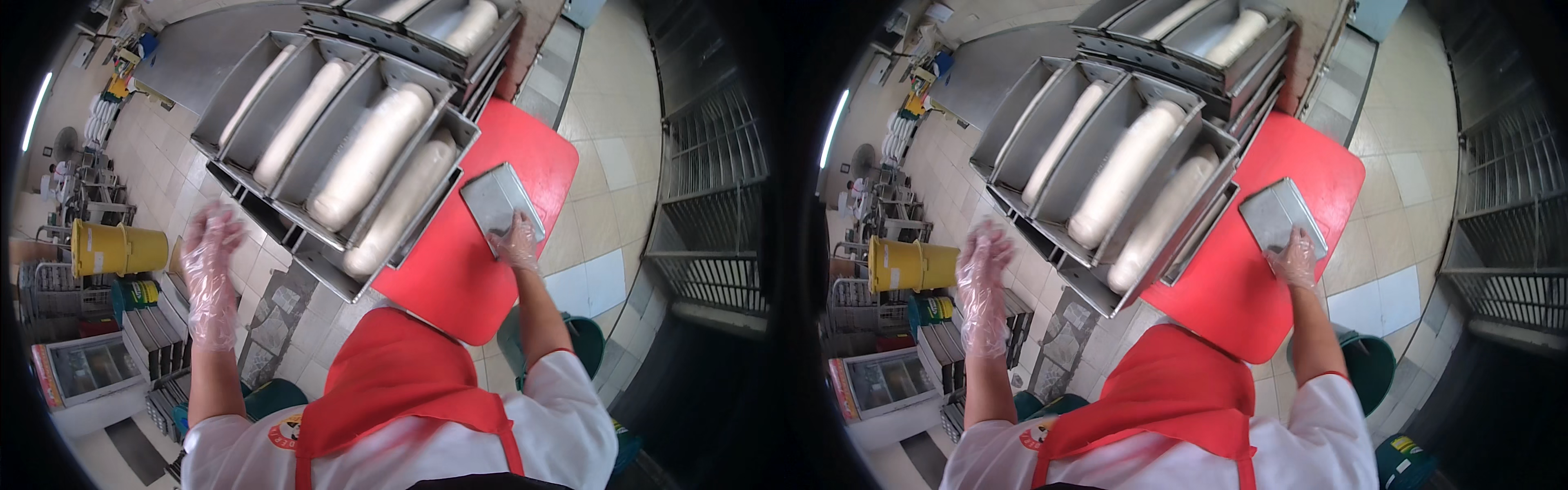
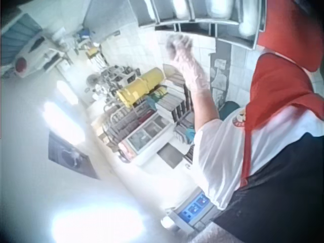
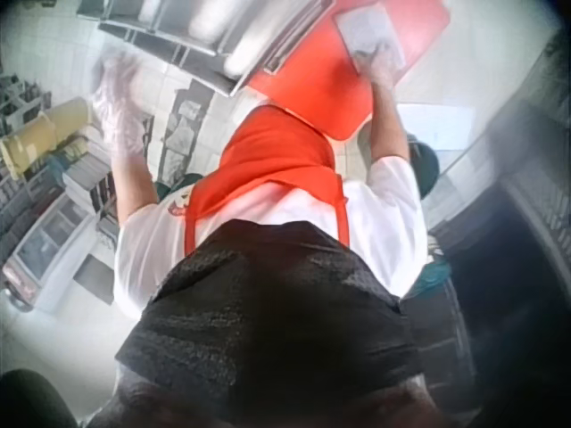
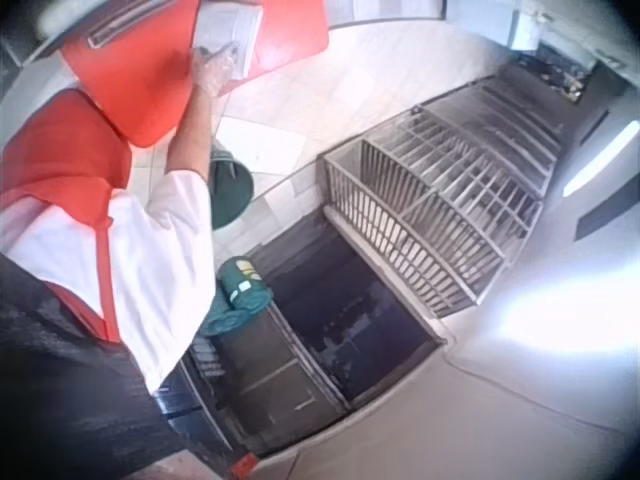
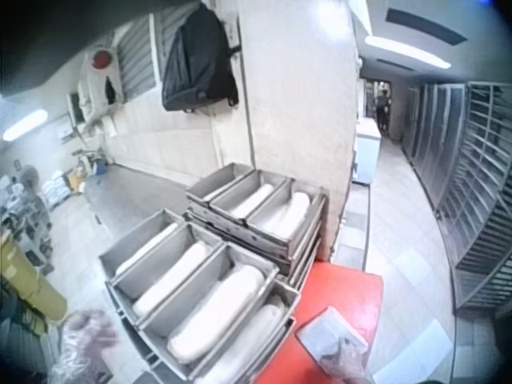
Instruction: The person organizes and covers metal bread pans containing dough by hand, moving them between a stack and a work table before taking lids from a container and placing them over the pans.
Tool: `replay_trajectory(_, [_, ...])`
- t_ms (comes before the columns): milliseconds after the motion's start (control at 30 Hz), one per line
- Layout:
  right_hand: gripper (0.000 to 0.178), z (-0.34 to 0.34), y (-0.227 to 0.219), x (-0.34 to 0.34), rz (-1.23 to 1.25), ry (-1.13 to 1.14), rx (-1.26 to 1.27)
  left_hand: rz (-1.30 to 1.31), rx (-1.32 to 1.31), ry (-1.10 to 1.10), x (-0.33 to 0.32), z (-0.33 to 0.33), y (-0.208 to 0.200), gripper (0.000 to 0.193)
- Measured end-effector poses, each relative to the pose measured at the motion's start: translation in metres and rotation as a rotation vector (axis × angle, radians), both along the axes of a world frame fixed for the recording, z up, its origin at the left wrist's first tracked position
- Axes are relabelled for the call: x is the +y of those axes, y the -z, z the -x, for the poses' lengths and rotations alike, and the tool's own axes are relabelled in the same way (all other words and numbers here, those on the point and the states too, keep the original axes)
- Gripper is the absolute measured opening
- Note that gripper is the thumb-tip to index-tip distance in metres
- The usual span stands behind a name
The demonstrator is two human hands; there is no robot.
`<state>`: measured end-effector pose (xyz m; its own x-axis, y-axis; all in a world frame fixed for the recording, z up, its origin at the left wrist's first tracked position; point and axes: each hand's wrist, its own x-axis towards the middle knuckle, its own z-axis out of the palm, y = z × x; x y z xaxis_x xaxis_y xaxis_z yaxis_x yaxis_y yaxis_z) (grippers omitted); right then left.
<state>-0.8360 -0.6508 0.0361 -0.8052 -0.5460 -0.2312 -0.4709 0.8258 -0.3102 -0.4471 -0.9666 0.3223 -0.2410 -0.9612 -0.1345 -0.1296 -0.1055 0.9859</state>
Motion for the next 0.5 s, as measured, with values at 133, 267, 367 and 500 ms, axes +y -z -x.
replay_trajectory(133, [0.101, -0.026, -0.013, -0.037, -0.176, 0.186, 0.042, -0.448, 0.261, 0.101, 0.015, 0.041, -0.003, 0.048])
replay_trajectory(267, [0.069, -0.022, 0.006, -0.036, 0.058, 0.333, -0.131, -0.533, 0.136, 0.187, 0.002, 0.076, -0.015, 0.041])
replay_trajectory(367, [0.044, -0.021, -0.001, -0.016, 0.229, 0.419, -0.141, -0.627, 0.051, 0.113, -0.003, 0.095, -0.030, 0.035])
replay_trajectory(500, [0.045, -0.027, 0.006, 0.042, 0.428, 0.511, 0.043, -0.491, -0.090, 0.213, -0.034, 0.085, -0.013, 0.032])
